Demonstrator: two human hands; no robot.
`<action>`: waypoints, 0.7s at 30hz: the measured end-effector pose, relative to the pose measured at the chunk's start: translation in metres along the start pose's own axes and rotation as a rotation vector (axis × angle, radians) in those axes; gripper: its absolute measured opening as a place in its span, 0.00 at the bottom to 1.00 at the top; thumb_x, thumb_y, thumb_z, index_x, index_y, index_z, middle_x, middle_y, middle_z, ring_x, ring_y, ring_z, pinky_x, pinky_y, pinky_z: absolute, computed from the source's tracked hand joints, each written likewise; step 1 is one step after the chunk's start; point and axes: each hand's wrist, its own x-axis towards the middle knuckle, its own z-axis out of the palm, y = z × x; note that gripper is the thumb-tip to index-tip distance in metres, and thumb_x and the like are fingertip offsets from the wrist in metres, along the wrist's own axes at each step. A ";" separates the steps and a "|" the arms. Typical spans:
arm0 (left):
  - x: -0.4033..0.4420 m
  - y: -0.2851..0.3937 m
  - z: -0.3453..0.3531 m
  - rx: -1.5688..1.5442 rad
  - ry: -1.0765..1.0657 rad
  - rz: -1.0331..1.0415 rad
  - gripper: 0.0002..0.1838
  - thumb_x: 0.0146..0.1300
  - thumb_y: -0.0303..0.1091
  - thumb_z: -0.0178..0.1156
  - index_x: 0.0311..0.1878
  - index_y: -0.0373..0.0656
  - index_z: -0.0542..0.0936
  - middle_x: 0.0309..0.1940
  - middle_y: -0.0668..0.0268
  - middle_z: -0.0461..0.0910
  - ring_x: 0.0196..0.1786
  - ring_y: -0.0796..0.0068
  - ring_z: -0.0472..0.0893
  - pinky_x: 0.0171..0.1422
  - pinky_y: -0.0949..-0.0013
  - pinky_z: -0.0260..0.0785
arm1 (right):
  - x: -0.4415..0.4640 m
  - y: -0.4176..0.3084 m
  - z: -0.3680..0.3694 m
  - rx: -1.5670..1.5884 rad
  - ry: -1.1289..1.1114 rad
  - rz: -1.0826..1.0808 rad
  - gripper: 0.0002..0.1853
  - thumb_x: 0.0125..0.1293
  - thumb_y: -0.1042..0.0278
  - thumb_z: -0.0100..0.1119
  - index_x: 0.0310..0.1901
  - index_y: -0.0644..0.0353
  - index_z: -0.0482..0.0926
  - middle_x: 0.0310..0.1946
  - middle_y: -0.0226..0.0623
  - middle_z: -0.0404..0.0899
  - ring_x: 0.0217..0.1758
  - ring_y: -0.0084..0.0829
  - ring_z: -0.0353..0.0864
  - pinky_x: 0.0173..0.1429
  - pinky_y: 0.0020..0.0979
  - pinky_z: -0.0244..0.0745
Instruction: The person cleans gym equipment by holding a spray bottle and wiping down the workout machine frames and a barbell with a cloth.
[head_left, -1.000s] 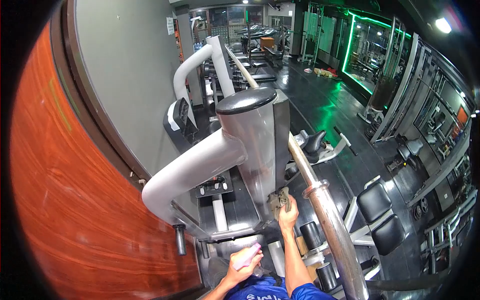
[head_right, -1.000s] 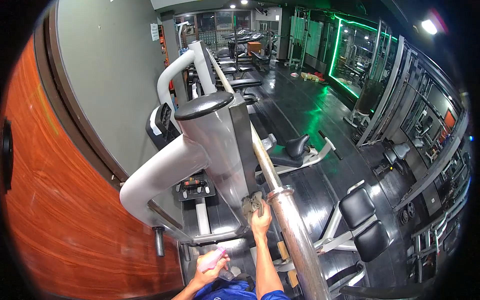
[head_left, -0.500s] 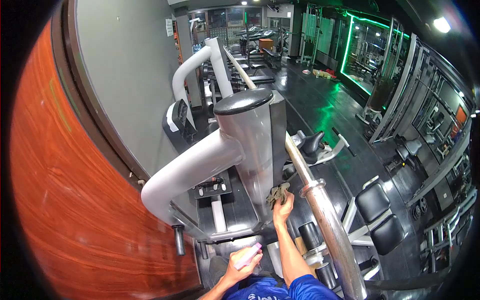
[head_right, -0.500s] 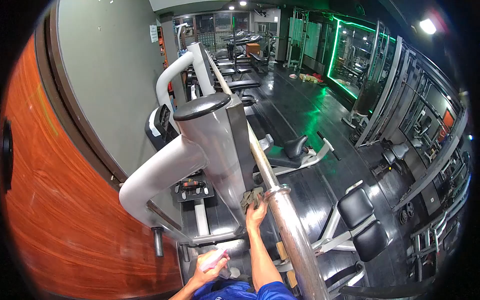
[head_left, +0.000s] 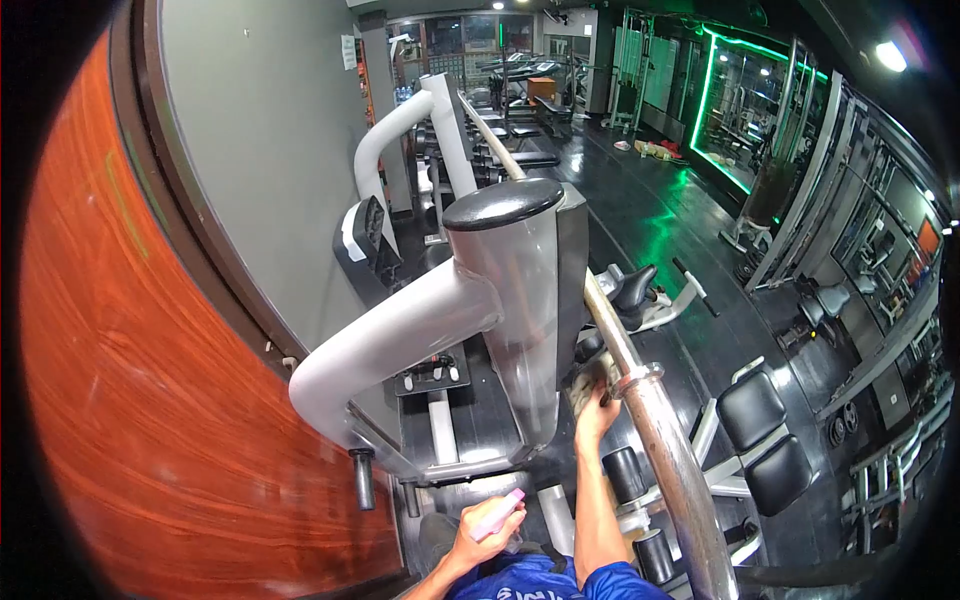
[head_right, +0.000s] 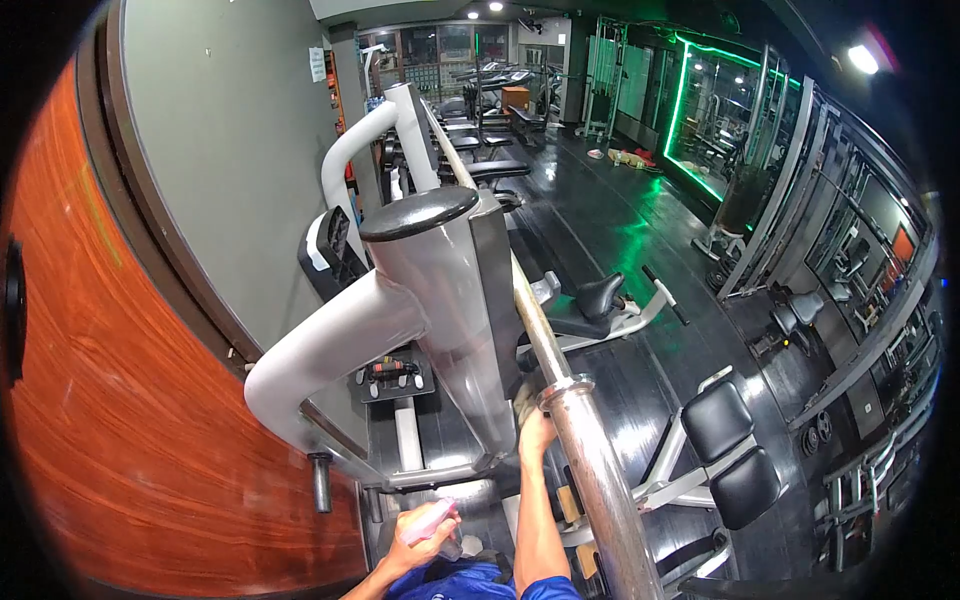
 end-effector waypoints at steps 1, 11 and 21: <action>0.000 0.001 -0.001 0.002 0.003 -0.004 0.07 0.62 0.25 0.65 0.42 0.33 0.82 0.29 0.64 0.84 0.27 0.80 0.82 0.31 0.75 0.74 | 0.010 -0.009 -0.002 -0.146 -0.133 -0.013 0.21 0.71 0.69 0.54 0.62 0.68 0.69 0.56 0.46 0.77 0.58 0.37 0.76 0.64 0.35 0.67; 0.001 0.004 -0.001 -0.001 0.013 0.005 0.08 0.62 0.25 0.65 0.43 0.33 0.82 0.29 0.64 0.83 0.27 0.81 0.81 0.32 0.76 0.74 | 0.025 -0.080 -0.014 -1.285 -0.362 -1.121 0.15 0.66 0.69 0.55 0.52 0.64 0.77 0.43 0.50 0.77 0.49 0.48 0.78 0.54 0.44 0.72; 0.004 0.003 -0.004 0.001 -0.007 -0.019 0.07 0.62 0.26 0.65 0.42 0.33 0.82 0.28 0.65 0.83 0.27 0.82 0.81 0.31 0.77 0.73 | 0.000 -0.025 -0.048 -0.600 -0.555 0.000 0.17 0.69 0.70 0.56 0.56 0.68 0.76 0.51 0.50 0.79 0.56 0.43 0.79 0.61 0.36 0.72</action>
